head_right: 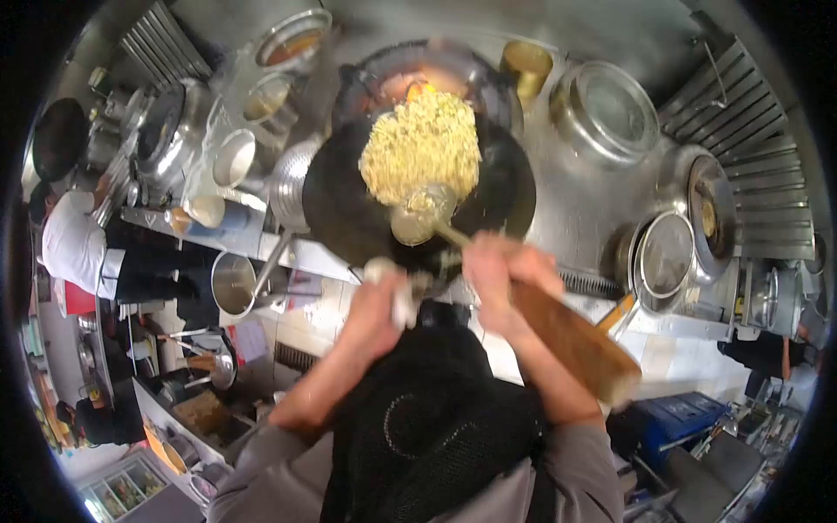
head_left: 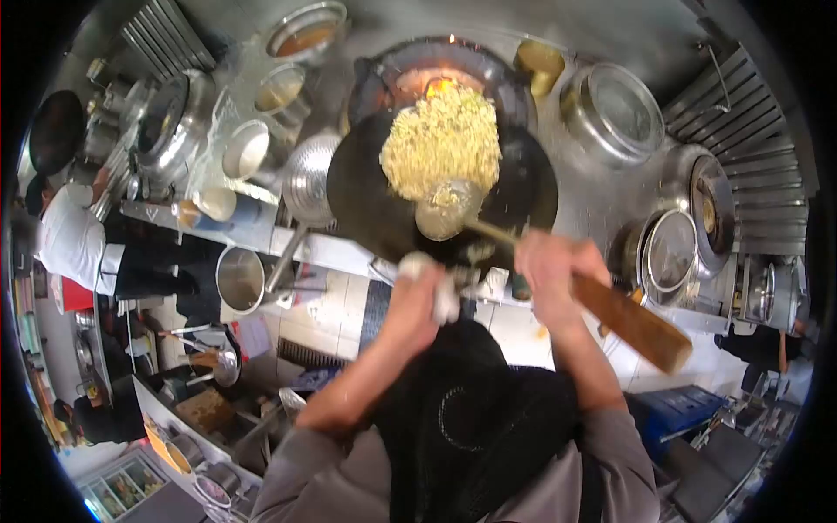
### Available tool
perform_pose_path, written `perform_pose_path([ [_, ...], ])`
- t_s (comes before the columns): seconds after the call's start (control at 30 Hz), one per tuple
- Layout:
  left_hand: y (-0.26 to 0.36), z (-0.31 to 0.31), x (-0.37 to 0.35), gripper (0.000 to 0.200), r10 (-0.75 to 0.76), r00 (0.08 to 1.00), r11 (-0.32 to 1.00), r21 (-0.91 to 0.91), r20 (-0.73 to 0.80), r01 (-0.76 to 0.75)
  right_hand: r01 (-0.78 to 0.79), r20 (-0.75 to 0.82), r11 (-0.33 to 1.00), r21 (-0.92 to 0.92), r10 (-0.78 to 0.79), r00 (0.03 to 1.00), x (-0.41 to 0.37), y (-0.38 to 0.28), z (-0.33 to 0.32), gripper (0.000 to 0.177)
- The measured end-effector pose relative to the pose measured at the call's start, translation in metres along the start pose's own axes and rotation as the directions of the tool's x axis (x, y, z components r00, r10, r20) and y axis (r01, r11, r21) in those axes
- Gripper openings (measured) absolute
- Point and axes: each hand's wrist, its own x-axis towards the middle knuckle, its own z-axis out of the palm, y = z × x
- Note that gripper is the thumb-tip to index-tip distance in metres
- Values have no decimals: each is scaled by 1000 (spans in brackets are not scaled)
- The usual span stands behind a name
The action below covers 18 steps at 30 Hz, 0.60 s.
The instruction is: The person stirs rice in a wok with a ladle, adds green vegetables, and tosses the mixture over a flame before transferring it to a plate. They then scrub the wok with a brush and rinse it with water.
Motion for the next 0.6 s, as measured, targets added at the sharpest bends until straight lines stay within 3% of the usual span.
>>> perform_pose_path([
  [0.03, 10, 9, 10, 12, -60, 998, 997, -37, 36, 61, -180, -30, 737, -651, 212, 977, 20, -33, 19, 38],
  [0.07, -1, 6, 50, 11, 3, 994, 999, -32, 108, 0, -37, -13, 620, -784, 44, 999, 48, -32, 44, 45],
  [0.1, -19, -3, 92, 11, 79, 979, 997, -32, 190, -74, -227, -196, 668, -709, 122, 973, 66, -2, 37, 39],
  [0.13, -33, -30, 87, 14, 35, 986, 986, 158, 165, -61, -98, -170, 802, -589, -5, 985, 81, 9, 42, 30],
  [0.17, -57, -35, 70, 16, 218, 966, 976, -15, 136, -218, 68, -156, 890, -451, -153, 976, 101, 15, 45, 29],
  [0.23, -58, -44, 46, 29, 298, 939, 949, 55, 170, -311, 300, -90, 936, -184, -320, 943, 129, -34, 65, 28],
  [0.3, -32, -36, 48, 33, 253, 950, 965, 25, 185, -262, 369, -18, 923, -109, -374, 927, 161, -66, 70, 29],
  [0.33, -19, -37, 77, 29, 233, 952, 970, 17, 199, -241, 350, -19, 931, -105, -354, 935, 173, -61, 74, 29],
  [0.4, 10, -31, 149, 20, 172, 973, 985, -19, 156, -171, 250, -244, 961, -123, -273, 931, 213, -41, 81, 33],
  [0.43, 15, -24, 174, 15, 118, 988, 992, -54, 96, -113, 263, -302, 933, -247, -332, 894, 228, -11, 85, 34],
  [0.47, 4, -20, 192, 13, 216, 973, 976, -42, 83, -213, 226, -304, 879, -421, -371, 877, 239, 26, 80, 36],
  [0.53, -16, -36, 218, 15, 315, 940, 949, -33, 130, -313, -11, -310, 866, -501, -167, 936, 231, 112, 53, 38],
  [0.57, -18, -42, 216, 15, 291, 949, 957, -30, 125, -289, 8, -321, 929, -370, -136, 937, 215, 125, 51, 40],
  [0.6, -13, -35, 216, 17, 235, 967, 972, -3, 98, -236, -57, -283, 919, -389, -60, 957, 196, 108, 56, 39],
])
